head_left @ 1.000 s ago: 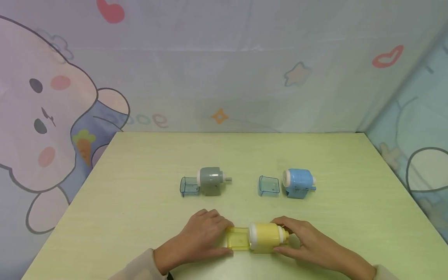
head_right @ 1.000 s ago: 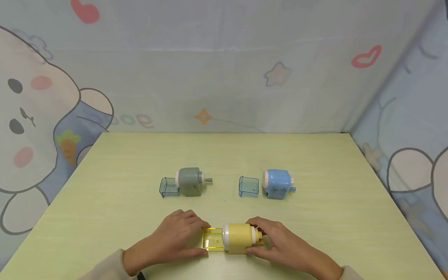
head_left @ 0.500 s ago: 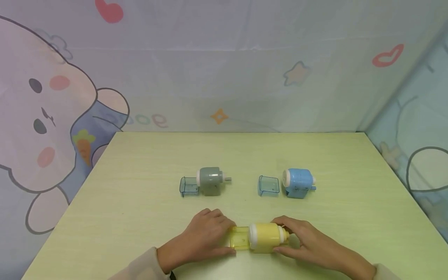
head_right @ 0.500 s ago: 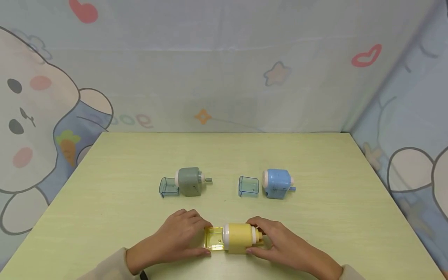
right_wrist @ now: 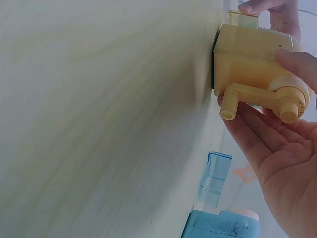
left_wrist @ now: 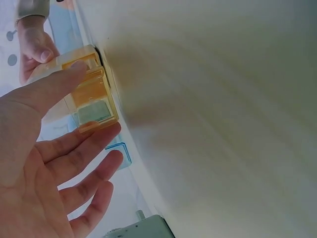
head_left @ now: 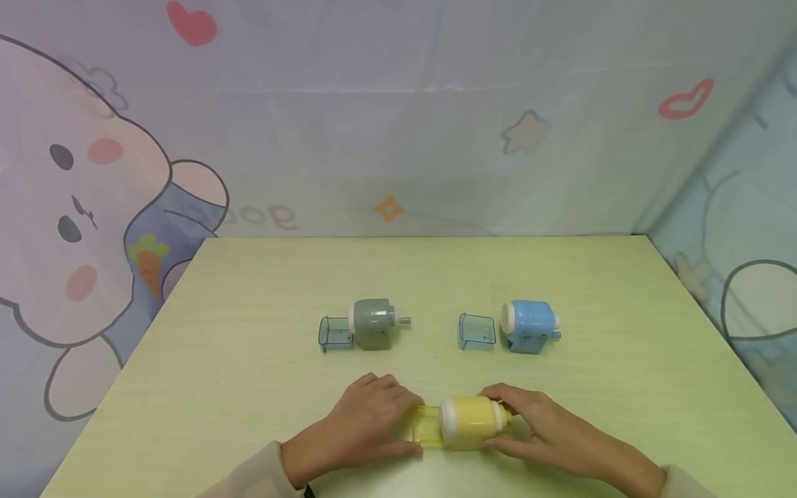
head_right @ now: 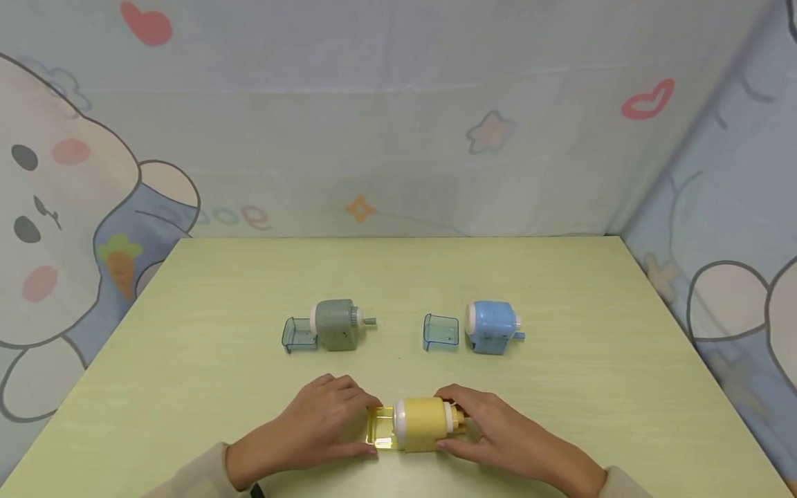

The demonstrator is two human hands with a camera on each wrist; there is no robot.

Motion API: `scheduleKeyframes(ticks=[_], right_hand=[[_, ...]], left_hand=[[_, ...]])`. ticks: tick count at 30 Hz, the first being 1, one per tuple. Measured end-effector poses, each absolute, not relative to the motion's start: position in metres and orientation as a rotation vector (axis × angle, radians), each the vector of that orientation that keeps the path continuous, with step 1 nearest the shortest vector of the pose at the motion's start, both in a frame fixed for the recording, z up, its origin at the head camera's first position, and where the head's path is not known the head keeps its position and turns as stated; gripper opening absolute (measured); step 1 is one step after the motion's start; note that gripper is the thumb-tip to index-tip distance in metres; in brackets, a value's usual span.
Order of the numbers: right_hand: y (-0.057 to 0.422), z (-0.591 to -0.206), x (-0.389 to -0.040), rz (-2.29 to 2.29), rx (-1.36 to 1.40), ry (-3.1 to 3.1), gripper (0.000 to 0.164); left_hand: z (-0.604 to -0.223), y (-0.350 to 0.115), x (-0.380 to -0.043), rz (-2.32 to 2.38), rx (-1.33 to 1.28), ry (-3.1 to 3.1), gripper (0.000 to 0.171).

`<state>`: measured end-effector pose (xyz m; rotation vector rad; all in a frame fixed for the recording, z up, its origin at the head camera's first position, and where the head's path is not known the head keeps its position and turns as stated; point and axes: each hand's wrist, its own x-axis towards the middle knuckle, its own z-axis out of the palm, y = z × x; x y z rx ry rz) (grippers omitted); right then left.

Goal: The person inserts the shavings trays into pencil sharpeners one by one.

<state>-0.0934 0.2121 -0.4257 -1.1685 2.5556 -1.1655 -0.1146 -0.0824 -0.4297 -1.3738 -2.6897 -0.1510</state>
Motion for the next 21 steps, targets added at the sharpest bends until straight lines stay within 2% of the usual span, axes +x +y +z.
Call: scheduleKeyframes(ticks=[12, 21], right_hand=[[0.212, -0.428, -0.095, -1.183, -1.242, 2.565, 0.046], [0.211, -0.428, -0.094, -1.179, -1.178, 2.569, 0.045]], left_hand=[[-0.435, -0.068, -0.116, -0.129, -1.391, -2.669, 0.056], [-0.435, -0.064, -0.116, -0.116, -1.397, -2.662, 0.057]])
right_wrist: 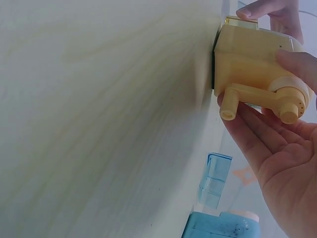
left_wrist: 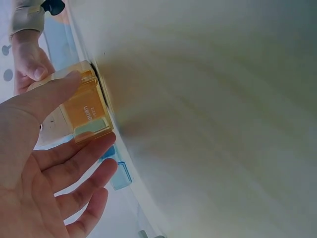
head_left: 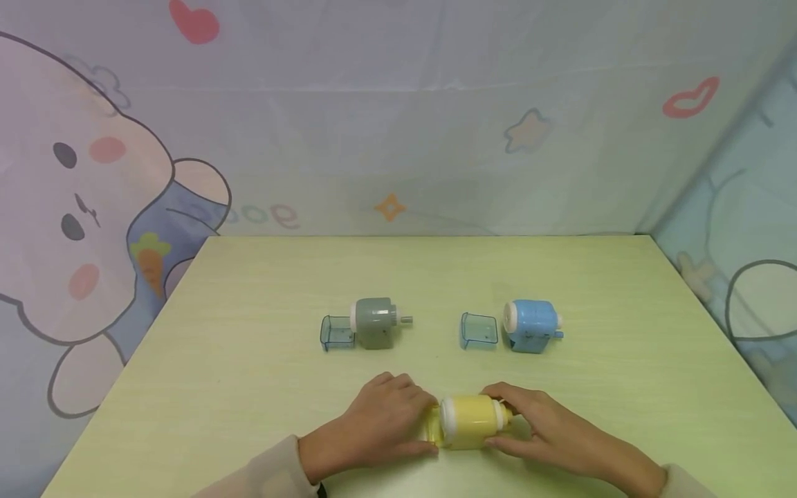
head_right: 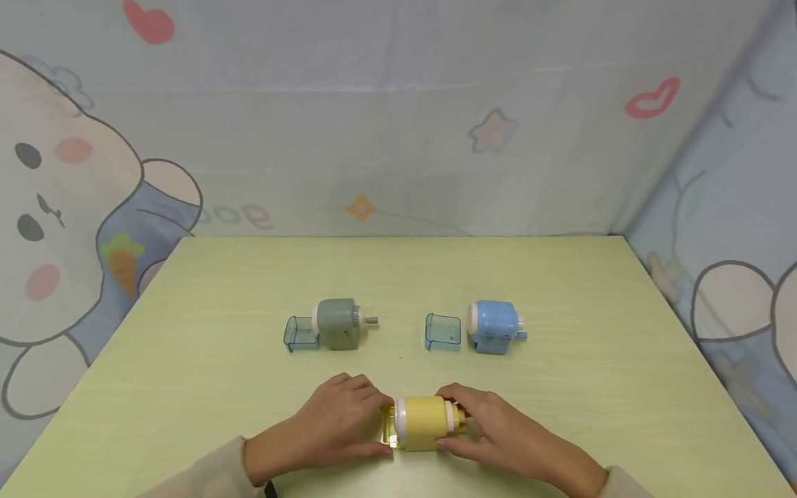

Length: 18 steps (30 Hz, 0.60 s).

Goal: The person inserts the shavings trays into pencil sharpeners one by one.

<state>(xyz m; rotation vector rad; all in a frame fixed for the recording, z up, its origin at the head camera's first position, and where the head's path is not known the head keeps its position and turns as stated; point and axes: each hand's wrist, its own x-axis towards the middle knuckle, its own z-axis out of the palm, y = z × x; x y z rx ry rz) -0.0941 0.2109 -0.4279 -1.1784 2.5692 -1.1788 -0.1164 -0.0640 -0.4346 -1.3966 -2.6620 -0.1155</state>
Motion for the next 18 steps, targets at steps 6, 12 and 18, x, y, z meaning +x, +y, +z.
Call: scheduleKeyframes(ticks=[6, 12, 18], right_hand=[[0.2104, -0.4274, -0.0942, -1.176, -1.156, 2.561, 0.045], [0.2097, -0.428, -0.095, -1.166, -1.145, 2.57, 0.045], [0.209, -0.4281, -0.0949, -1.175, -1.164, 2.562, 0.045]], left_hand=[[-0.4329, -0.0632, -0.1168, -0.087, -1.407, -2.638, 0.057], [-0.4313, -0.0623, -0.1171, -0.076, -1.411, -2.661, 0.057], [-0.4308, -0.061, -0.1179, -0.091, -1.416, -2.683, 0.057]])
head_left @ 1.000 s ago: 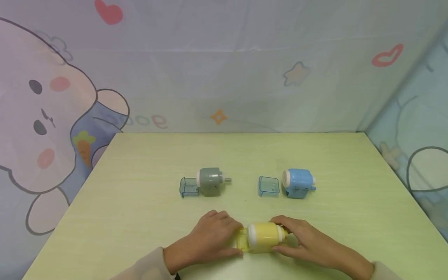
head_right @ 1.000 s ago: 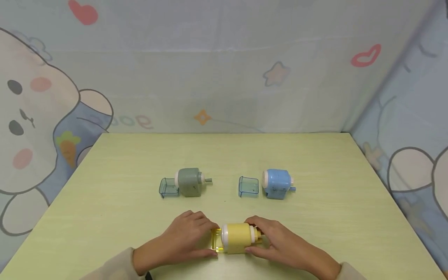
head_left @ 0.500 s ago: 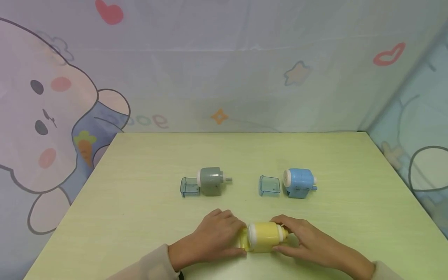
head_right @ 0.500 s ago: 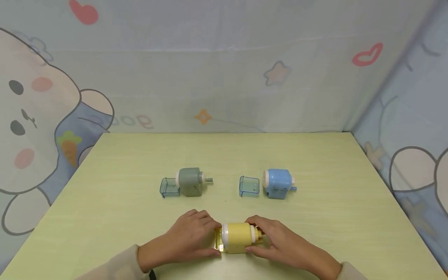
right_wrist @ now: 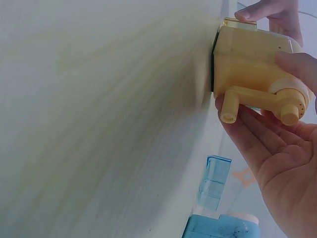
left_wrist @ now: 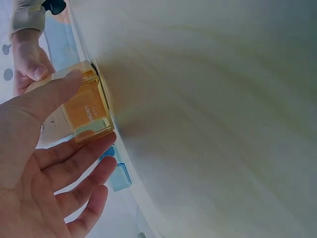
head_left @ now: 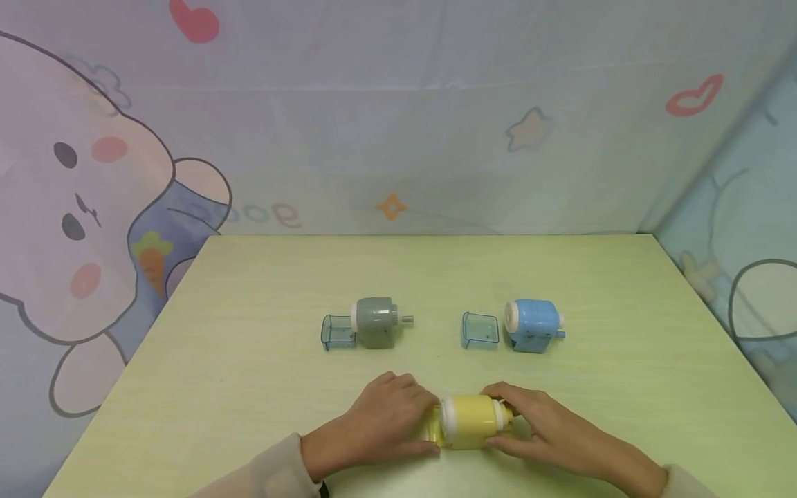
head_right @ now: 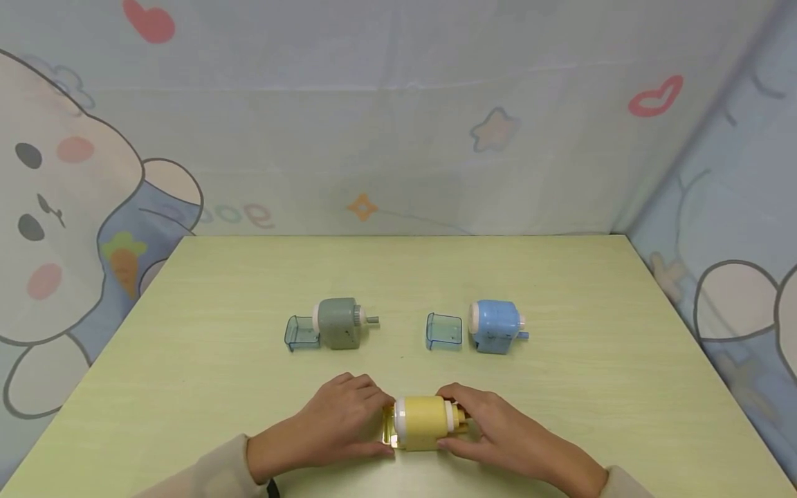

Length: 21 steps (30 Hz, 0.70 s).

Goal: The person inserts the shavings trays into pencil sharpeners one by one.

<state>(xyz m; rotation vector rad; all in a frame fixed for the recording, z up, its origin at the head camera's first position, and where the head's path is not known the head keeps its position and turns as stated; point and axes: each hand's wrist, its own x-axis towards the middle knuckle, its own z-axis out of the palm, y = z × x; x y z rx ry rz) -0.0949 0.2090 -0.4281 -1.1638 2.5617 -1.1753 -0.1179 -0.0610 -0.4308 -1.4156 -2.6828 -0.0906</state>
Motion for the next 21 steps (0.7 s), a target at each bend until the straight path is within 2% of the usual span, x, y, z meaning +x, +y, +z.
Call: scheduleKeyframes(ticks=[16, 21], right_hand=[[0.209, -0.4289, -0.0956, -1.195, -1.136, 2.527, 0.044], [0.2092, -0.4281, -0.0954, -1.194, -1.13, 2.526, 0.044]], left_hand=[[-0.4327, -0.0531, -0.1179, -0.218, -1.428, -2.719, 0.054], [-0.4339, -0.0521, -0.1175, -0.357, -1.429, -2.748, 0.059]])
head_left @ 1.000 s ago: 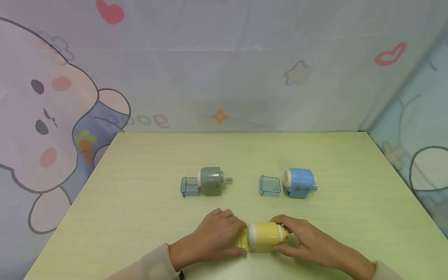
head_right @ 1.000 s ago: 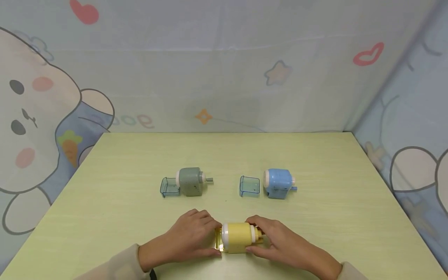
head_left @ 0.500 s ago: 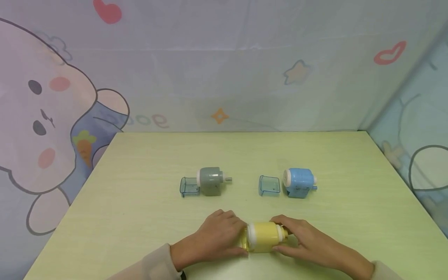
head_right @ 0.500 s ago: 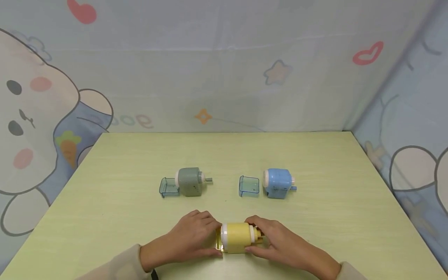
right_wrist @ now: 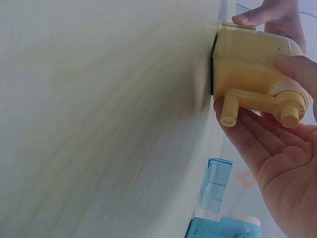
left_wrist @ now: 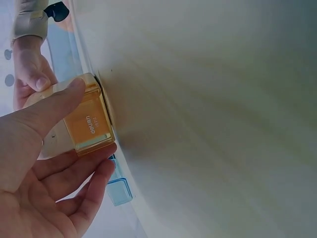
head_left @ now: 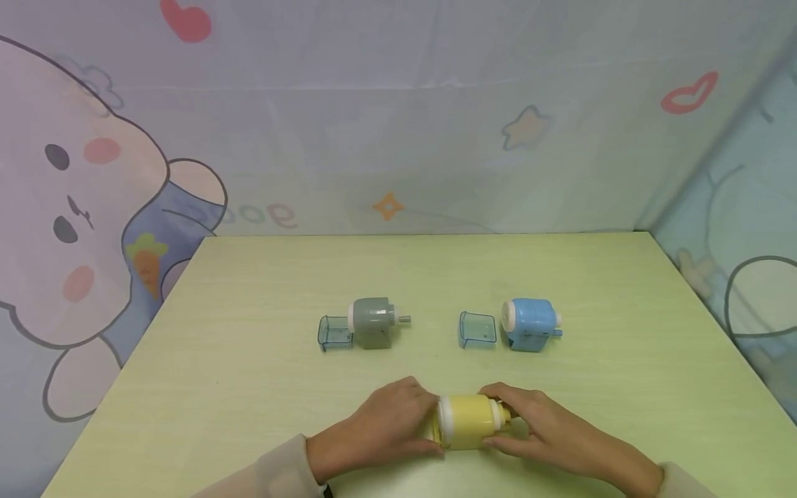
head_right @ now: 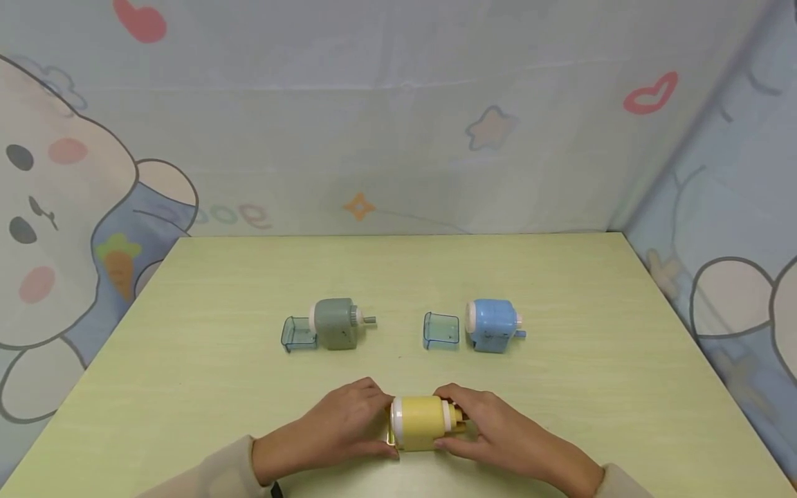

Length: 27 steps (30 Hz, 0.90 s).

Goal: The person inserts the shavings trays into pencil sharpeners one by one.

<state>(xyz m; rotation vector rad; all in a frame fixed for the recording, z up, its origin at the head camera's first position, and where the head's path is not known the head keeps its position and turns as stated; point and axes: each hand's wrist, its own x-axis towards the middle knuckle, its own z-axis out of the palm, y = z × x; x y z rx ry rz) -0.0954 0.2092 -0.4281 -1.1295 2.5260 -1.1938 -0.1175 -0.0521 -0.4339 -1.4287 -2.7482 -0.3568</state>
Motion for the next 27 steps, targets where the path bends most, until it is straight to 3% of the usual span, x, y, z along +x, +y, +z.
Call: scheduleKeyframes(ticks=[8, 27], right_hand=[[0.2091, -0.428, -0.0952, -1.192, -1.125, 2.526, 0.044], [0.2102, -0.4299, -0.0954, -1.213, -1.193, 2.519, 0.043]], left_hand=[[-0.4321, -0.0485, -0.1167, -0.494, -1.42, -2.775, 0.069], [-0.4338, -0.0428, -0.1161, -0.595, -1.396, -2.803, 0.067]])
